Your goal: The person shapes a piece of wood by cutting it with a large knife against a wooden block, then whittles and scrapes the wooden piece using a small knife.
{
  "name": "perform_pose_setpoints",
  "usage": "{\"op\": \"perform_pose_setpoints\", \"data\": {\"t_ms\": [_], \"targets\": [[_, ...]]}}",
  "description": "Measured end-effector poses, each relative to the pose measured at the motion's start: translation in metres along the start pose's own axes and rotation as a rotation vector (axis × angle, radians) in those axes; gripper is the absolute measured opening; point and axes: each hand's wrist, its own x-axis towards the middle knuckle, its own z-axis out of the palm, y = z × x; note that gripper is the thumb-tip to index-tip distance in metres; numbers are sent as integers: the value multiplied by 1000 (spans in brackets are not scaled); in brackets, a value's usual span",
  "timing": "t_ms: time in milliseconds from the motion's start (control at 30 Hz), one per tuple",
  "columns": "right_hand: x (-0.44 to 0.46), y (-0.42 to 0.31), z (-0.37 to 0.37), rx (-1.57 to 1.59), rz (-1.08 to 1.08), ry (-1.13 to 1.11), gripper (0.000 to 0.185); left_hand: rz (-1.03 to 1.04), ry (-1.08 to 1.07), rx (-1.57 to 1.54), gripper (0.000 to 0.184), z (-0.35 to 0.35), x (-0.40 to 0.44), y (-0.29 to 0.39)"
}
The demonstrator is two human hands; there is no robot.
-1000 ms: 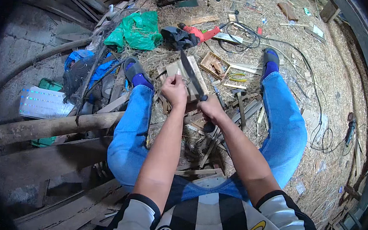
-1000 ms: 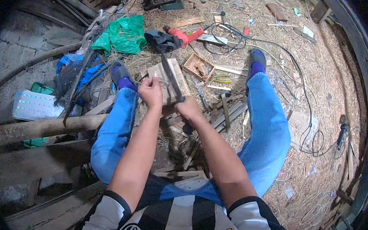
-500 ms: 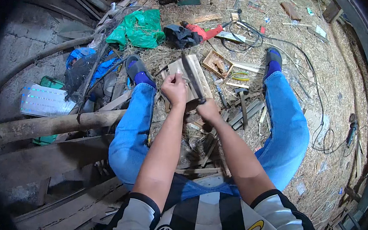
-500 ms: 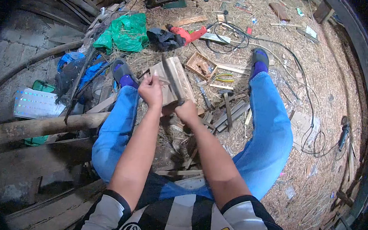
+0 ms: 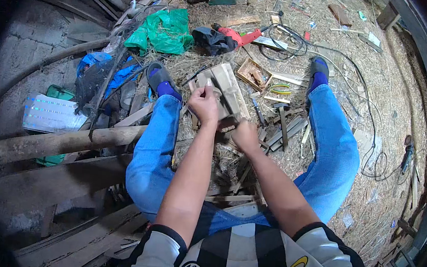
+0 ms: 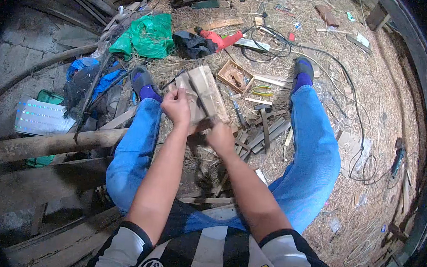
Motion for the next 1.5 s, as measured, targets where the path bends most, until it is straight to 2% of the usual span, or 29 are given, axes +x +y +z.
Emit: {"op": "perform_pose_setpoints", "data": {"t_ms": [100, 167, 200, 233, 267, 300, 400, 500, 567, 633, 700, 833, 900, 933, 967, 1033, 1067, 1167, 1200, 1233, 1300, 1333, 1367, 1433, 1467, 1500], "targets": [[2, -7, -17, -35, 64, -105, 21, -90, -62, -30, 22, -2, 2, -11], [8, 3, -13, 48, 53, -36, 18, -15, -61, 32, 24, -5, 7, -18], [11, -5, -30, 217, 172, -210, 19, -144, -46, -187, 24, -4, 6, -12], [12, -8, -40, 386, 295, -391, 20, -143, -46, -193, 24, -6, 7, -8], [21, 18, -11, 463, 229, -287, 18, -119, -40, -122, 24, -12, 8, -7], [20, 14, -12, 463, 231, -291, 18, -96, -34, -49, 24, -18, 9, -7], [15, -23, -35, 255, -6, 48, 19, -136, -20, -109, 25, -18, 8, -13], [4, -63, -62, 378, -65, 144, 23, -135, -18, -96, 25, -16, 4, -11], [1, -60, -54, 406, -44, 143, 24, -127, -18, -82, 25, -14, 5, -11], [6, -25, -17, 38, 44, -121, 29, -62, -25, -64, 27, -9, 4, -15], [7, -14, -1, 18, 75, -49, 31, -35, -43, -39, 28, -4, 2, -6], [22, -11, -8, 261, 157, -115, 22, -40, -74, -49, 30, 1, 5, -8], [20, -20, -34, 480, 305, -353, 31, -43, -62, -81, 29, 5, 5, -9], [25, -15, -28, 310, 145, -225, 25, -48, -51, -108, 28, 7, 4, -9], [23, -17, -30, 309, 148, -224, 25, -50, -53, -107, 28, 8, 4, -10], [9, -49, -50, 349, -28, 58, 20, -112, -24, -142, 27, 10, 5, -15], [1, -67, -63, 383, -6, 90, 18, -115, -22, -137, 27, 8, 5, -16], [-3, -58, -41, 400, 33, 172, 21, -114, -7, -169, 25, 6, 7, -16], [7, -23, -6, 296, 23, 76, 25, -114, -3, -167, 25, 5, 6, -18], [7, -17, -8, 299, 20, 76, 25, -60, -34, -101, 24, 5, 6, -22], [8, -10, -11, 74, 77, -99, 28, 0, -62, -34, 24, 6, 9, -23], [9, -3, -3, 29, -7, -7, 24, -22, -69, -37, 24, 5, 9, -22], [11, 6, 1, 28, -7, -11, 24, -44, -81, -42, 24, 5, 7, -21], [20, 8, -6, 359, 133, -234, 17, -73, -96, -57, 25, 2, 6, -13], [28, 18, 0, 527, 272, -379, 11, -47, -83, -71, 25, 0, 7, -12], [25, 10, -7, 528, 271, -382, 11, -22, -71, -81, 26, -3, 6, -14]]}}
